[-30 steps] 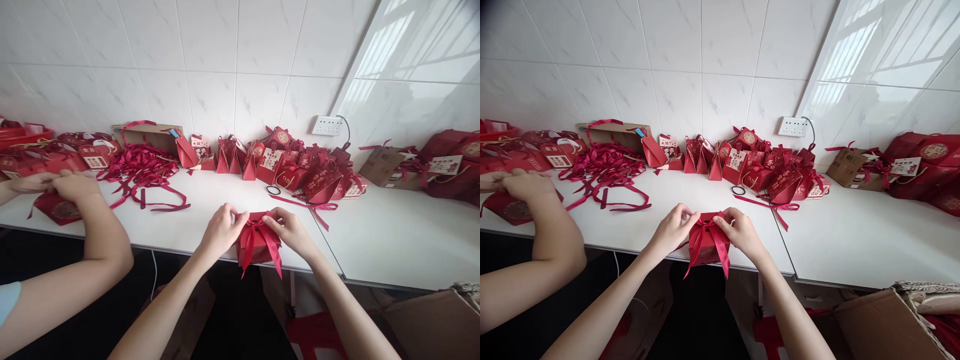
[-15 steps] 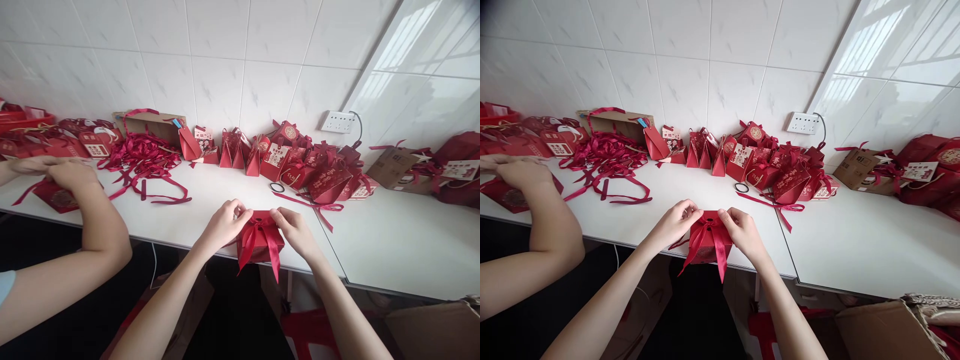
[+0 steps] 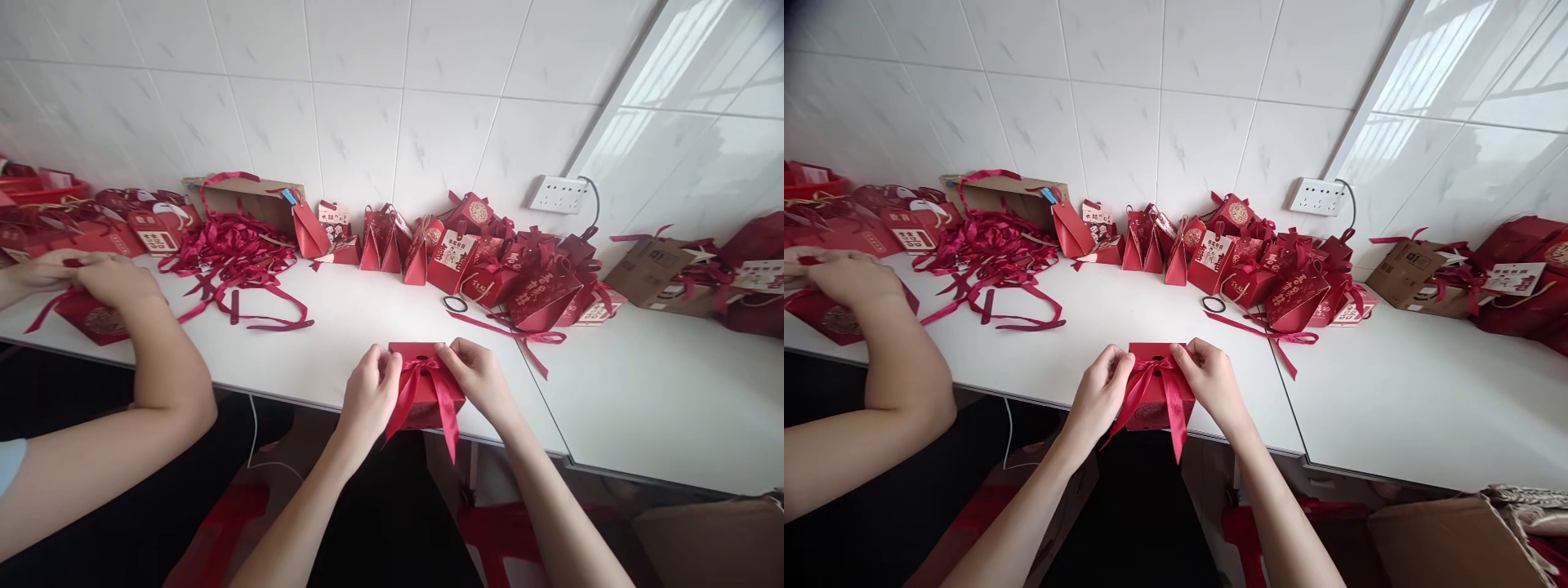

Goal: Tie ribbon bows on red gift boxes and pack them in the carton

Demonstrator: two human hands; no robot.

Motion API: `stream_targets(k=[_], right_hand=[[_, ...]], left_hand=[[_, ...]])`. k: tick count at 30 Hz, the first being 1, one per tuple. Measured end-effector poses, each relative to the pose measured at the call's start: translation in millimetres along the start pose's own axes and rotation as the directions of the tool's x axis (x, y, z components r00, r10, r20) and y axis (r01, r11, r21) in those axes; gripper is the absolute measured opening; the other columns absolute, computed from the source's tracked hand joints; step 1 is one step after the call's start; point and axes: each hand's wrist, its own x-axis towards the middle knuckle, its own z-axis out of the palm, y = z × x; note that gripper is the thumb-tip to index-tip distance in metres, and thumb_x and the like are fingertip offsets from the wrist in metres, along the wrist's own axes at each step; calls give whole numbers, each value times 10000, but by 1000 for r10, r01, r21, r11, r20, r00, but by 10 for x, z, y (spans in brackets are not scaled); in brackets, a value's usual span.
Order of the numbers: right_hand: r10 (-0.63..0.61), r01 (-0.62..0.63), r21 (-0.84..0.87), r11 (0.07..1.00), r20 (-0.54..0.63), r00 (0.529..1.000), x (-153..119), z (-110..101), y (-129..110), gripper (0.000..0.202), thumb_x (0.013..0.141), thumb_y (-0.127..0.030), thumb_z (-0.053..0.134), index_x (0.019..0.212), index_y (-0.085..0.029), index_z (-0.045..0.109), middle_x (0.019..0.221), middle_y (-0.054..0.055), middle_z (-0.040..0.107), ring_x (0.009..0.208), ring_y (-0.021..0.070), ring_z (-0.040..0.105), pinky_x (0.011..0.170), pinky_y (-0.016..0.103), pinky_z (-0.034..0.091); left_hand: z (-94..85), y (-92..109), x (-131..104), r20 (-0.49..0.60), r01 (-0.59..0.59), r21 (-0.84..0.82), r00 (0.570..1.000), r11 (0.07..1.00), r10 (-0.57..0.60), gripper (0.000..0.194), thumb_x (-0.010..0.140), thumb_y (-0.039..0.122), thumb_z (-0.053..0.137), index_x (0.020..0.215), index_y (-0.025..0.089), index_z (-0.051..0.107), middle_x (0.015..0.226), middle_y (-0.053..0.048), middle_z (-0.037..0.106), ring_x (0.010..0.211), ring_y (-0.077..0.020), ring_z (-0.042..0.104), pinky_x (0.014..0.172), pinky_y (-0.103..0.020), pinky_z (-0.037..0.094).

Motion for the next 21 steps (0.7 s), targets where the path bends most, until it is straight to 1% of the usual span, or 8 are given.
stream_targets(k=[4, 6, 9, 12, 15, 18, 21], right_hand=[[-8, 8, 16, 1000, -7, 1000, -1, 8, 18, 510, 775, -637, 477, 559, -190, 359, 522, -47, 335, 499, 87, 289, 455, 221, 236], [-8, 8, 21, 1000, -12, 1000, -7, 12, 28, 506, 776, -634, 476, 561, -191, 362, 521, -47, 338, 501, 89, 294, 457, 222, 243], [-12, 13, 41, 999, -26, 1000, -26, 28, 33, 493, 782, -619, 476, 562, -189, 377, 522, -45, 346, 505, 90, 299, 461, 222, 253], [1, 2, 74, 997, -48, 999, -51, 54, 22, 485, 785, -605, 475, 559, -190, 365, 524, -47, 330, 508, 89, 285, 461, 221, 245], [34, -27, 108, 994, -63, 997, -76, 74, 14, 480, 784, -596, 476, 560, -194, 339, 525, -51, 300, 505, 86, 262, 454, 220, 227], [51, -41, 137, 990, -73, 996, -97, 79, 19, 481, 777, -598, 484, 563, -195, 333, 526, -53, 298, 500, 84, 254, 447, 220, 219], [51, -38, 157, 987, -80, 995, -113, 78, 31, 481, 774, -600, 489, 563, -196, 334, 527, -49, 312, 498, 84, 263, 442, 221, 221]], left_hand=[[-30, 42, 55, 17, -28, 90, 999, 996, 27, 366, 834, 496, 419, 612, 218, 336, 530, 51, 391, 491, -124, 424, 488, -233, 319], [-40, 44, 78, 42, -53, 104, 998, 993, 49, 374, 831, 477, 432, 594, 216, 304, 516, 56, 346, 469, -114, 372, 474, -234, 288], [-42, 24, 82, 64, -67, 67, 996, 995, 63, 372, 853, 428, 402, 584, 211, 266, 518, 57, 290, 471, -109, 313, 478, -235, 266], [-30, 0, 64, 35, -79, 8, 996, 997, 79, 357, 866, 401, 391, 589, 210, 272, 536, 55, 268, 497, -109, 306, 504, -234, 277], [-4, -11, 44, -20, -102, -43, 995, 994, 101, 359, 875, 380, 388, 586, 208, 261, 546, 51, 263, 513, -110, 306, 523, -235, 288], [25, -17, 33, -58, -103, -67, 993, 992, 100, 355, 878, 362, 383, 584, 210, 254, 548, 49, 278, 512, -111, 309, 530, -237, 297], [42, -27, 25, -69, -102, -71, 993, 992, 97, 348, 876, 353, 381, 589, 212, 243, 548, 49, 278, 505, -111, 302, 524, -239, 297]])
